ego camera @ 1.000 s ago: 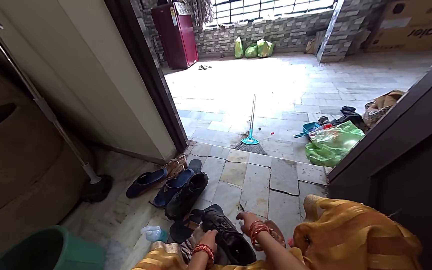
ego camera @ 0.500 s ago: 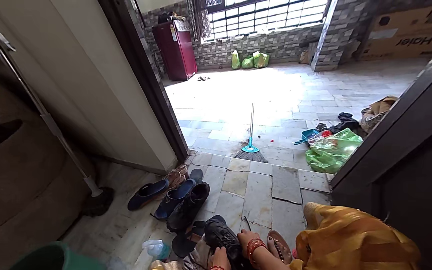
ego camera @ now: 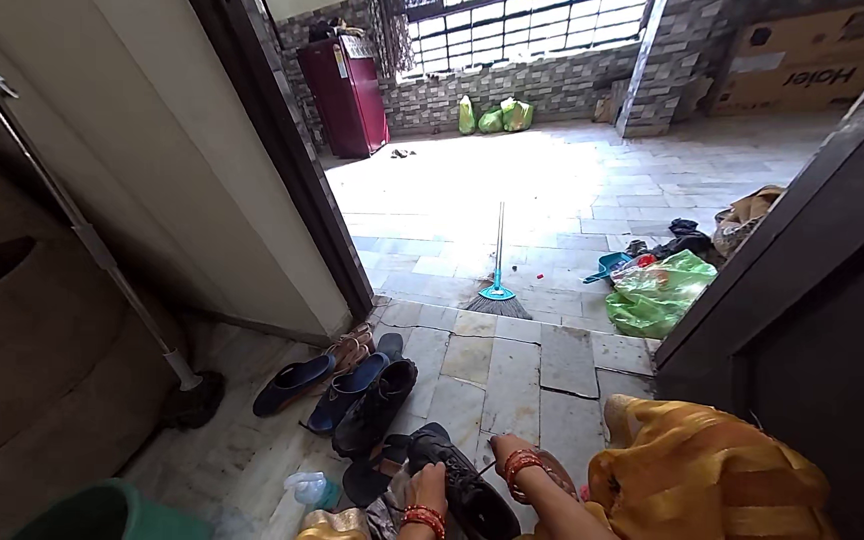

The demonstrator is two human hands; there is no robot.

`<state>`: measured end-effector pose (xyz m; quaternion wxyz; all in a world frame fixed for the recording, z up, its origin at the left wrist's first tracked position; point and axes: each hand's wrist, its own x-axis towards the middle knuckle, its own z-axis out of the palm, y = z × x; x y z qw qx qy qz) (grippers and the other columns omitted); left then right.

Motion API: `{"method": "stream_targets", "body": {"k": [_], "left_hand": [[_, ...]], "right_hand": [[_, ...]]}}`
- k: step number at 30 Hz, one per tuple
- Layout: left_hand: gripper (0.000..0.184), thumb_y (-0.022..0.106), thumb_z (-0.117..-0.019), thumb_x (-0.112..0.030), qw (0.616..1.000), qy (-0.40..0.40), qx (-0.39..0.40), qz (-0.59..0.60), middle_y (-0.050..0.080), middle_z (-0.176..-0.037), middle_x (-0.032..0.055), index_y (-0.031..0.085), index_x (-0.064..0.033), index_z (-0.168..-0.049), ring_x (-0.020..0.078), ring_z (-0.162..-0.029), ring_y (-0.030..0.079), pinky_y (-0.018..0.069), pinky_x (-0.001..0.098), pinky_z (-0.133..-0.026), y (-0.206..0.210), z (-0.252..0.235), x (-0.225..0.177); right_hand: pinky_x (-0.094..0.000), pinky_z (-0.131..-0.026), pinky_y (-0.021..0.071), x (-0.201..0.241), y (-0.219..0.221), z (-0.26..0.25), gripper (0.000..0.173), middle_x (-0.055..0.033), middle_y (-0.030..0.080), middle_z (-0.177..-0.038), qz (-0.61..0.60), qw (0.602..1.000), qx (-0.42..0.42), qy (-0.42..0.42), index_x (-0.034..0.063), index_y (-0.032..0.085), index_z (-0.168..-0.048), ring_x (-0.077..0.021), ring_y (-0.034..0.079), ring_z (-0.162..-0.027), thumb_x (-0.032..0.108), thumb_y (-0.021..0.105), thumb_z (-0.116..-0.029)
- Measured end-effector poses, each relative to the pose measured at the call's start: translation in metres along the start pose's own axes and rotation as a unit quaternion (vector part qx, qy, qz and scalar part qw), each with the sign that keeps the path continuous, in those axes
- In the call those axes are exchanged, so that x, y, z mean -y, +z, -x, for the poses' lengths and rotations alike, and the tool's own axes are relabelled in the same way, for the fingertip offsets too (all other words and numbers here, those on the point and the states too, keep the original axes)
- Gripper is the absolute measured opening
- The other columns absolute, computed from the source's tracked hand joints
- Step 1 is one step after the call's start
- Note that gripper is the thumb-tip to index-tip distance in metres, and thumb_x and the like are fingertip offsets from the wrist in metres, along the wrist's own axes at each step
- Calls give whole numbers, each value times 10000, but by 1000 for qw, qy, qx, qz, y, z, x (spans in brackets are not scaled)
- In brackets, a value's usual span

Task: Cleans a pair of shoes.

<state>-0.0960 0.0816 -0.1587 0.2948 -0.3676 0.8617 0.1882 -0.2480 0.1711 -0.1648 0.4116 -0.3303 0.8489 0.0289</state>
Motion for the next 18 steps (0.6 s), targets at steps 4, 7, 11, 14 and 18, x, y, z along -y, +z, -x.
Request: {"method": "stream_targets", "body": {"k": [4, 7, 11, 14, 18], "left_hand": [[416, 561, -985, -8, 999, -40, 4, -30, 623, -1407, 192, 597, -42, -1397, 377, -1305, 601, 501, 559, -1049, -3, 5, 8], [428, 585, -972, -20, 997, -61, 4, -35, 645, -1377, 192, 594, -45, -1398, 377, -1279, 621, 511, 558, -1031, -1, 5, 11], [405, 565, -1001, -43, 996, -77, 11, -41, 650, -1372, 198, 591, -42, -1405, 384, -1275, 625, 513, 554, -1032, 8, 5, 13], [384, 572, -1013, -88, 996, -80, 30, -29, 638, -1389, 207, 608, -51, -1394, 397, -1302, 603, 499, 569, -1048, 10, 2, 19], [346, 577, -1011, -111, 994, -94, 52, -15, 615, -1424, 203, 659, -45, -1340, 393, -1335, 577, 476, 579, -1078, 5, -3, 34]], "right_hand": [[-629, -980, 491, -3, 2, 2, 319, -231, 615, -1368, 18, 999, 2, 30, 12, 670, -1244, -415, 582, -1283, 127, 634, -948], [-618, -1001, 481, 0, 0, 6, 317, -218, 609, -1385, 16, 999, 2, 48, 20, 663, -1268, -399, 575, -1303, 127, 595, -977], [-596, -1027, 459, -6, 18, -5, 337, -199, 651, -1355, 0, 996, -62, 69, 1, 674, -1264, -377, 593, -1297, 174, 512, -1025], [-579, -1001, 491, -5, 8, 6, 314, -207, 624, -1372, 18, 997, -19, 69, 7, 651, -1278, -381, 589, -1291, 128, 538, -1011], [-624, -1013, 462, -8, 2, 2, 341, -230, 610, -1380, 36, 996, 9, 78, -12, 660, -1252, -404, 573, -1301, 166, 631, -963]]}}
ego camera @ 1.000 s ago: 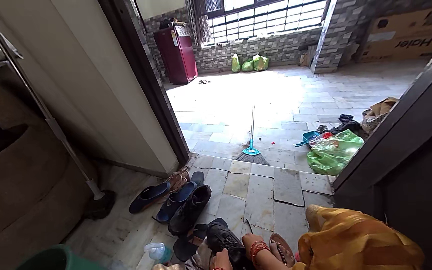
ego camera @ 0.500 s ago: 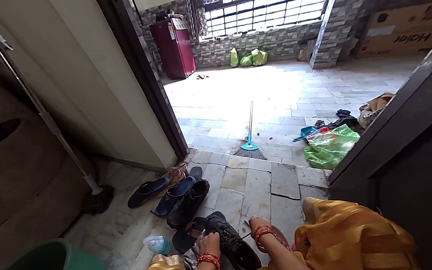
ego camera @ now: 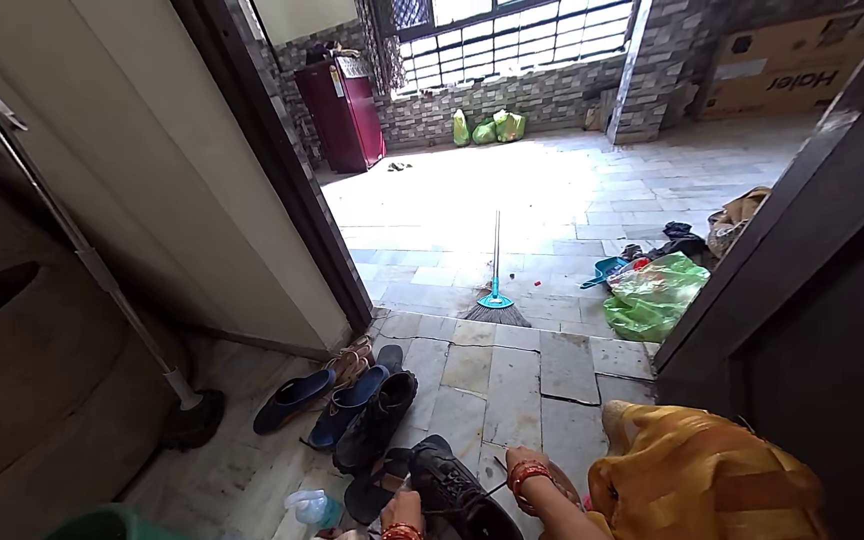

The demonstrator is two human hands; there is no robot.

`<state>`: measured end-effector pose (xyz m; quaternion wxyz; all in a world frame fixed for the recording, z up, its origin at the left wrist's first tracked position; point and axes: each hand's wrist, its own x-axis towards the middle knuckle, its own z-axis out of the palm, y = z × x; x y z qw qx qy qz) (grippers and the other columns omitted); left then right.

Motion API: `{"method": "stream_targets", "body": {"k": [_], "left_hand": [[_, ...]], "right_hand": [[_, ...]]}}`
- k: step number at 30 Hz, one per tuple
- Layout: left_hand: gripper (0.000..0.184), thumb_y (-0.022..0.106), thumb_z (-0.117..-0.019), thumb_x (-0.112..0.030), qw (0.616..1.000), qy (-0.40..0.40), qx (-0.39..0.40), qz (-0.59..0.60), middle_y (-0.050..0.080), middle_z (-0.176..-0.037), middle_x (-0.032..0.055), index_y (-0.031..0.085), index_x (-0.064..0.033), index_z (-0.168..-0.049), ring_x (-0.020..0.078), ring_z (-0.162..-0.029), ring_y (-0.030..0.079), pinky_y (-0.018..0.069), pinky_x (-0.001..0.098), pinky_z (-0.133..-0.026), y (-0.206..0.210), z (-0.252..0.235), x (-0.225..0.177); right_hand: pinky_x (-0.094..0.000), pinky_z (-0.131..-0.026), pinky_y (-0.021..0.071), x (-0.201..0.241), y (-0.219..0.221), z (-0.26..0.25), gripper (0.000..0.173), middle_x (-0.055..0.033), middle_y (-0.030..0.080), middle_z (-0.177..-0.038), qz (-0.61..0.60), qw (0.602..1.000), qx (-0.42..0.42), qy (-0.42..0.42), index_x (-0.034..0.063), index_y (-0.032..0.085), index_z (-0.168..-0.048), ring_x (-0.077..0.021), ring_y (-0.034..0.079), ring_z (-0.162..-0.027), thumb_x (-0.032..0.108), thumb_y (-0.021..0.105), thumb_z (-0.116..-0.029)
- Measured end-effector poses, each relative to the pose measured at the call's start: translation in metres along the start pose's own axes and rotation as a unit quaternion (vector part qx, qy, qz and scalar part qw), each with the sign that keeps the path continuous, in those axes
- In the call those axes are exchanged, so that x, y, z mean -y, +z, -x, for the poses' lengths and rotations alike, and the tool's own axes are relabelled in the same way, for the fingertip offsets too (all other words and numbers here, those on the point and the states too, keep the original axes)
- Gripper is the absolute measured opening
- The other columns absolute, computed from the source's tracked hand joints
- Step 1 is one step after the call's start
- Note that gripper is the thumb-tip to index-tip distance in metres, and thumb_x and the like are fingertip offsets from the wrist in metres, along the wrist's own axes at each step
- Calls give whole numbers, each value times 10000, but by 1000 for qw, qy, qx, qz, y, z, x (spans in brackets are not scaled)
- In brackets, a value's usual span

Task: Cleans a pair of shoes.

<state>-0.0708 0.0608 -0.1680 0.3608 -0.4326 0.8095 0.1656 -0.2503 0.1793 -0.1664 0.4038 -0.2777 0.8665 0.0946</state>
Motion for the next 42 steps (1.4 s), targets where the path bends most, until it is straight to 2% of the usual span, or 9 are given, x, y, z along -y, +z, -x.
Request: {"method": "stream_targets", "body": {"k": [5, 10, 16, 22, 24, 29, 32, 37, 42], "left_hand": [[329, 624, -1010, -154, 995, 67, 20, 77, 632, -1386, 229, 677, -15, -1304, 381, -1336, 576, 434, 561, -1131, -29, -15, 28], [278, 662, -1011, -139, 954, 170, 31, 246, 713, -1187, 211, 691, 14, -1241, 284, -1035, 723, 551, 432, -995, -45, -10, 21], [248, 597, -1030, -66, 936, 200, 39, 286, 708, -1152, 197, 672, 1, -1258, 249, -939, 733, 590, 400, -907, -34, -2, 2], [317, 657, -1025, -276, 967, 193, 17, 165, 710, -1267, 176, 740, -36, -1215, 306, -1256, 637, 434, 489, -1130, -40, -4, 5], [309, 653, -1021, -241, 973, 182, 33, 141, 696, -1286, 193, 725, -26, -1231, 323, -1270, 626, 433, 498, -1133, -40, -6, 5], [313, 588, -1021, -85, 974, 183, 97, 93, 646, -1339, 240, 658, 8, -1311, 364, -1275, 609, 438, 516, -1123, -30, -15, 7], [351, 611, -1000, -92, 976, 185, 115, 24, 631, -1393, 219, 671, -47, -1343, 367, -1354, 562, 397, 542, -1166, -28, -18, 6], [373, 633, -1028, -316, 983, 152, 96, 37, 681, -1316, 201, 716, -44, -1271, 341, -1302, 606, 422, 524, -1140, -33, -9, -1], [328, 640, -1010, -205, 985, 147, 94, 13, 615, -1403, 229, 702, -26, -1277, 393, -1398, 498, 355, 559, -1181, -30, -9, -5]], "right_hand": [[-621, -1033, 428, -16, -21, -15, 437, -256, 636, -1309, -76, 990, 72, -93, -26, 679, -1220, -392, 589, -1256, 344, 642, -991], [-468, -1048, 415, 5, -11, -20, 369, -223, 651, -1256, -246, 928, 113, -257, -60, 669, -1222, -273, 600, -1158, 249, 527, -1079], [-314, -857, 481, 24, 14, -23, 308, -77, 687, -1024, -370, 881, 140, -259, -26, 674, -1108, -88, 603, -882, 237, 516, -1083], [-257, -738, 482, 32, 11, -19, 310, -20, 686, -879, -427, 858, 147, -245, -23, 682, -1029, -43, 587, -740, 194, 470, -1096], [-259, -748, 479, 34, 10, -16, 270, -24, 689, -904, -414, 866, 148, -240, -15, 676, -1032, -43, 588, -759, 178, 496, -1086], [-353, -981, 484, 31, 10, -11, 259, -137, 713, -1146, -349, 892, 132, -256, -29, 702, -1183, -150, 654, -1033, 161, 620, -1027], [-334, -942, 509, 31, 13, -14, 241, -128, 719, -1098, -346, 896, 120, -250, -22, 713, -1157, -133, 664, -972, 154, 676, -996], [-356, -907, 515, 34, 18, -15, 248, -128, 715, -1087, -336, 903, 114, -243, -6, 713, -1159, -148, 657, -944, 168, 691, -984], [-362, -897, 490, 34, 14, -11, 219, -137, 694, -1076, -362, 893, 111, -242, -38, 702, -1125, -151, 622, -939, 105, 683, -960]]}}
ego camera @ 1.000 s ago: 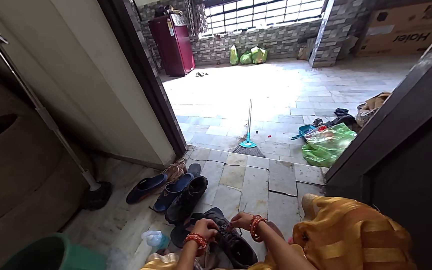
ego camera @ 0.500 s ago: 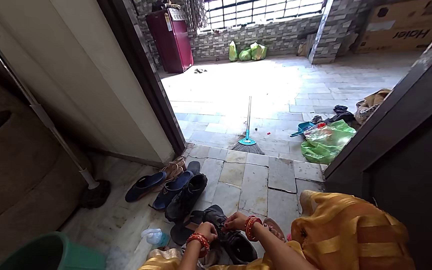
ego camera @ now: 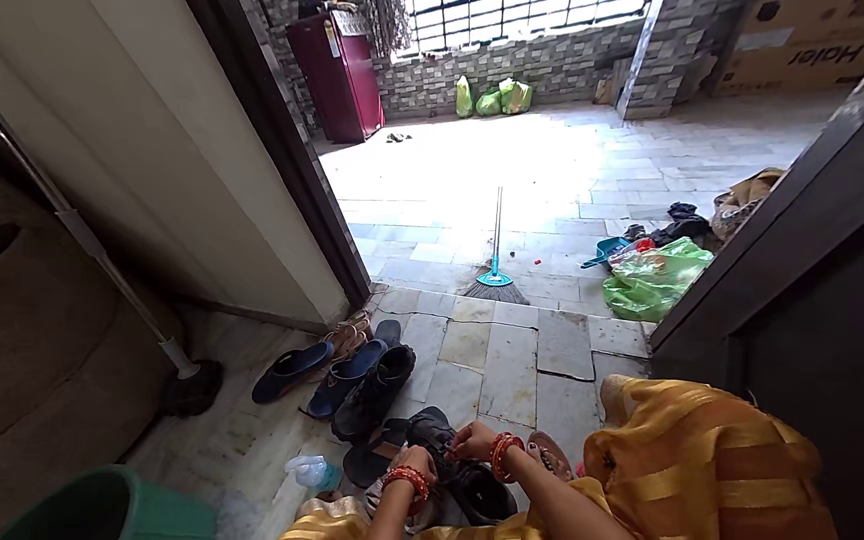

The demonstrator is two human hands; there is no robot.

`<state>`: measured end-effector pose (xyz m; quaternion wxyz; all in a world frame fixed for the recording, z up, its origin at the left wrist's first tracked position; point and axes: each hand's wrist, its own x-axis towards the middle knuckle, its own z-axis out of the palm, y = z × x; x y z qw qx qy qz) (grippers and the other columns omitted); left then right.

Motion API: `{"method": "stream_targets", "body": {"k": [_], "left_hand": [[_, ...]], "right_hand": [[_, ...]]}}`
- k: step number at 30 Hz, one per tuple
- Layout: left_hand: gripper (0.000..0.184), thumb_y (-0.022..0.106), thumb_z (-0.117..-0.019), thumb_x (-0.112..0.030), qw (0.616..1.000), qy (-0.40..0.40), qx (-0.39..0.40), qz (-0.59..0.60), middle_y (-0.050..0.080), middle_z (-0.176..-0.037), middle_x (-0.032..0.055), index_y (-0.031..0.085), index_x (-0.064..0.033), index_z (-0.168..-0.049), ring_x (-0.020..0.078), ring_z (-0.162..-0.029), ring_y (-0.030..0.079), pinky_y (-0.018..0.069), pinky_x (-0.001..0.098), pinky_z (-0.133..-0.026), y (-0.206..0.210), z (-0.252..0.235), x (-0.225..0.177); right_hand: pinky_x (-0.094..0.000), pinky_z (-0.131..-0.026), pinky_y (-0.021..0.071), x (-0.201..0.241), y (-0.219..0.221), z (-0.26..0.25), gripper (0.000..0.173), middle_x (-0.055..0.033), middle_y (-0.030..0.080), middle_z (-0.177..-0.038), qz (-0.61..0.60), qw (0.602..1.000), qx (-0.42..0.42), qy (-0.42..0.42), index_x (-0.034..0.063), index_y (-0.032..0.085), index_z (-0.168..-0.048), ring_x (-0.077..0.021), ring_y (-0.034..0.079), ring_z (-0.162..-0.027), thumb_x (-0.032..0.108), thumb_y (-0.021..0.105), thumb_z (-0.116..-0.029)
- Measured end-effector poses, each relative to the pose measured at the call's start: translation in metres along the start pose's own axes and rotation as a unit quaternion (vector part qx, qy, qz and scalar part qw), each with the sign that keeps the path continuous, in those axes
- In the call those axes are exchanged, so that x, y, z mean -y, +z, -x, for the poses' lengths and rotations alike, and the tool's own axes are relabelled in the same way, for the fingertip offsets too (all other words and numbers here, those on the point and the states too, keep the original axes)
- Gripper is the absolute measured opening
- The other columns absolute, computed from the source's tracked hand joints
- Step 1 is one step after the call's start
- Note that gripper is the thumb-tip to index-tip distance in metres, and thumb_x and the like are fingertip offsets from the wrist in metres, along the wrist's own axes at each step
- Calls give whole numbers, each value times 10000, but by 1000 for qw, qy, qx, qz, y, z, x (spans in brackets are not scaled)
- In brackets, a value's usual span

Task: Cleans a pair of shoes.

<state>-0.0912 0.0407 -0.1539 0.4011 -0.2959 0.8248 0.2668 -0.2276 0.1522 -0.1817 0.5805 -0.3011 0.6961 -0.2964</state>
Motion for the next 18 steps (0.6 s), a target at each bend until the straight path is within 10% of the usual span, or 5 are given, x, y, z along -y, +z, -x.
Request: {"method": "stream_targets", "body": {"k": [10, 18], "left_hand": [[415, 629, -1039, -297, 998, -7, 18, 66, 644, -1339, 251, 661, 19, -1306, 361, -1290, 603, 426, 526, -1129, 4, -5, 4], [300, 644, -1015, -183, 990, 50, -45, 120, 682, -1288, 207, 691, -17, -1260, 330, -1237, 640, 461, 500, -1106, 3, -2, 4]], "right_hand": [[-366, -913, 486, -2, -9, 4, 384, -104, 729, -1055, 5, 998, -28, 58, -35, 694, -1092, -132, 656, -931, 337, 615, -1038], [-429, -961, 495, -5, -8, 6, 279, -156, 721, -1089, 97, 995, -8, 25, -18, 726, -1120, -213, 670, -1000, 212, 719, -962]]}}
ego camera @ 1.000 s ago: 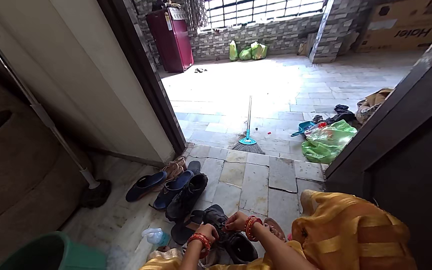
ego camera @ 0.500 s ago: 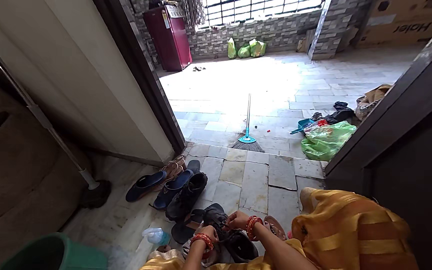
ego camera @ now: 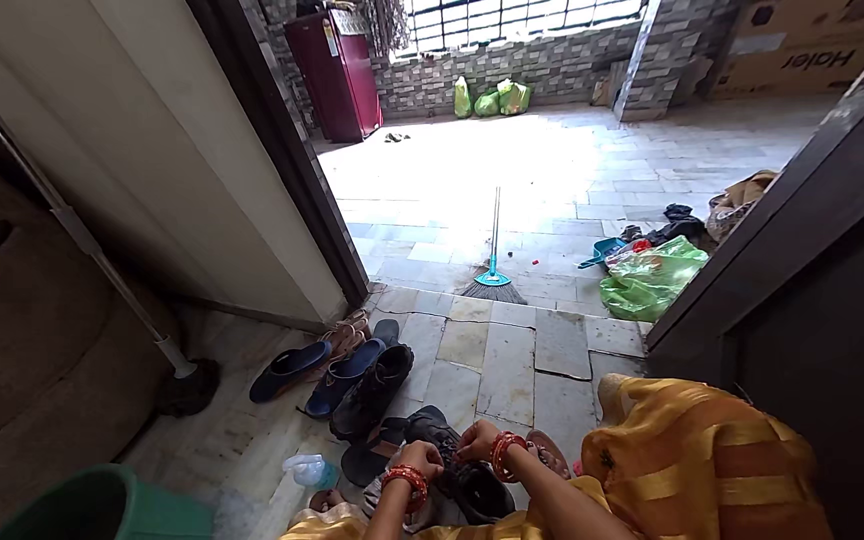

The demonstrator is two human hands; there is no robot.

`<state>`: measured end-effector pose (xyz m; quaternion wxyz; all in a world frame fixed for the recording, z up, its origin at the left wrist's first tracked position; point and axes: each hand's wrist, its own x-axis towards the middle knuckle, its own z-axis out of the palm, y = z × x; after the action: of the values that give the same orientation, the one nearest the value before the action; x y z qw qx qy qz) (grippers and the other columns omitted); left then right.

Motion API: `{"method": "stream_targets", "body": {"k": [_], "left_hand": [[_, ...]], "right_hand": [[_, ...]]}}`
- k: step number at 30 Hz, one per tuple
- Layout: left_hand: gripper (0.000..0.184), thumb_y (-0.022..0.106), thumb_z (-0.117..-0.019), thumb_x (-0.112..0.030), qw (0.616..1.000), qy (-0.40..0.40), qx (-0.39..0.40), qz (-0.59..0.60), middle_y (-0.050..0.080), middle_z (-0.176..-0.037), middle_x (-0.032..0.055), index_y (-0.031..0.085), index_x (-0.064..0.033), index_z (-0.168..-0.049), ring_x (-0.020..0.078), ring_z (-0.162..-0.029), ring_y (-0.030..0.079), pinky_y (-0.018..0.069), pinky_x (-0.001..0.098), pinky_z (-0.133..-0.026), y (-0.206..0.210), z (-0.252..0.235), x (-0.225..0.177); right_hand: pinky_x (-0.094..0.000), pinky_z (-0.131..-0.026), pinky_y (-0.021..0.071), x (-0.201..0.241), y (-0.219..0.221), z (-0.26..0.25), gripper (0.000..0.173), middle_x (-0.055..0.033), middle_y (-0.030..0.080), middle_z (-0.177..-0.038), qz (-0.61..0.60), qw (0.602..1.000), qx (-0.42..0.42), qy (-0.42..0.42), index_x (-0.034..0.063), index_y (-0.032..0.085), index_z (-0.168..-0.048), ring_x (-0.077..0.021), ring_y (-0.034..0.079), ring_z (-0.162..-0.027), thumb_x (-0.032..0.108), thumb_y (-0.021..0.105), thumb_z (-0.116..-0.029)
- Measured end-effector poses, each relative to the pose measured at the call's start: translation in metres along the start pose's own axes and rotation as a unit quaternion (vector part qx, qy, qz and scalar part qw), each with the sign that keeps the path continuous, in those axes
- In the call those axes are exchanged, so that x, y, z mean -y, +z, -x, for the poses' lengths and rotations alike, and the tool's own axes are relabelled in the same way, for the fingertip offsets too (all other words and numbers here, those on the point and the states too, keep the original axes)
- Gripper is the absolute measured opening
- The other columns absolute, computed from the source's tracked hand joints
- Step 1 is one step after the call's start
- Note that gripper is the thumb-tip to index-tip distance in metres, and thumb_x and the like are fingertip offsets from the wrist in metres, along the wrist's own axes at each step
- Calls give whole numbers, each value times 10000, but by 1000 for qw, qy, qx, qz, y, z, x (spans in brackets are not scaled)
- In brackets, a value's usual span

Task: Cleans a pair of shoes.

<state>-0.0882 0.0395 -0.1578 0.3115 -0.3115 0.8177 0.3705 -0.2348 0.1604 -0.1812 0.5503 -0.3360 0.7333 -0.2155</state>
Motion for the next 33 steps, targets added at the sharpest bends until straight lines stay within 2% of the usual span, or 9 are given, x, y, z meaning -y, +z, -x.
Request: {"method": "stream_targets", "body": {"k": [6, 9, 12, 16, 20, 25, 27, 29, 33], "left_hand": [[243, 679, -981, -137, 995, 9, -94, 43, 696, -1271, 181, 734, -20, -1187, 296, -1242, 638, 462, 462, -1112, 10, 4, -17], [246, 663, -984, -107, 992, -1, -125, 34, 648, -1334, 193, 729, -9, -1200, 301, -1300, 594, 444, 437, -1141, 17, 5, -24], [239, 666, -979, -105, 987, 6, -153, 43, 649, -1332, 194, 732, 11, -1178, 300, -1295, 598, 445, 425, -1139, 23, 5, -29], [238, 723, -950, -131, 983, 26, -171, 66, 668, -1286, 189, 748, 14, -1137, 291, -1234, 631, 473, 422, -1106, 23, 4, -32], [240, 747, -935, -137, 979, 16, -184, 91, 674, -1265, 185, 748, 17, -1119, 281, -1209, 643, 487, 411, -1092, 24, 5, -32], [253, 748, -937, -161, 975, 8, -185, 119, 673, -1261, 186, 745, 19, -1116, 280, -1203, 643, 487, 407, -1088, 26, 3, -34], [243, 723, -962, -160, 975, 15, -182, 129, 673, -1275, 188, 747, 8, -1136, 281, -1220, 638, 477, 409, -1101, 26, 2, -32], [230, 684, -987, -128, 977, 28, -171, 121, 669, -1299, 184, 743, -12, -1176, 283, -1246, 629, 466, 416, -1118, 25, 2, -29], [276, 631, -1004, -105, 992, 51, -116, -22, 652, -1368, 165, 724, -45, -1256, 294, -1317, 595, 435, 457, -1151, 21, 3, -26]], "right_hand": [[-464, -1033, 478, 2, 12, -6, 269, -174, 726, -1168, 16, 1000, -17, 6, 21, 743, -1179, -271, 677, -1108, 167, 716, -955], [-422, -1001, 490, -4, 16, -9, 281, -156, 720, -1174, -14, 1000, -10, 17, 30, 726, -1215, -229, 674, -1077, 152, 709, -963], [-380, -990, 497, -6, 16, -8, 288, -148, 713, -1186, -43, 998, -6, 38, 14, 704, -1240, -196, 674, -1067, 125, 690, -975], [-432, -1035, 476, -7, 16, -8, 292, -184, 698, -1213, -4, 1000, 15, 27, -10, 698, -1230, -249, 661, -1128, 114, 696, -965], [-455, -1024, 477, -7, 16, -7, 324, -188, 697, -1210, 18, 1000, 25, 6, -6, 698, -1231, -264, 657, -1126, 154, 730, -952], [-548, -1033, 448, -7, 21, -14, 308, -222, 699, -1191, 75, 997, 16, 20, -17, 718, -1177, -339, 644, -1152, 185, 716, -944], [-527, -1020, 464, -9, 23, -15, 292, -218, 702, -1172, 64, 998, 16, 19, -31, 709, -1170, -326, 657, -1124, 175, 685, -964], [-465, -1019, 480, -10, 22, -12, 293, -188, 710, -1174, 33, 999, 18, 20, -19, 700, -1210, -270, 674, -1096, 179, 641, -1003], [-387, -933, 501, -11, 19, -8, 278, -157, 709, -1103, -29, 999, 23, 9, -26, 682, -1202, -184, 664, -969, 187, 599, -1043]]}}
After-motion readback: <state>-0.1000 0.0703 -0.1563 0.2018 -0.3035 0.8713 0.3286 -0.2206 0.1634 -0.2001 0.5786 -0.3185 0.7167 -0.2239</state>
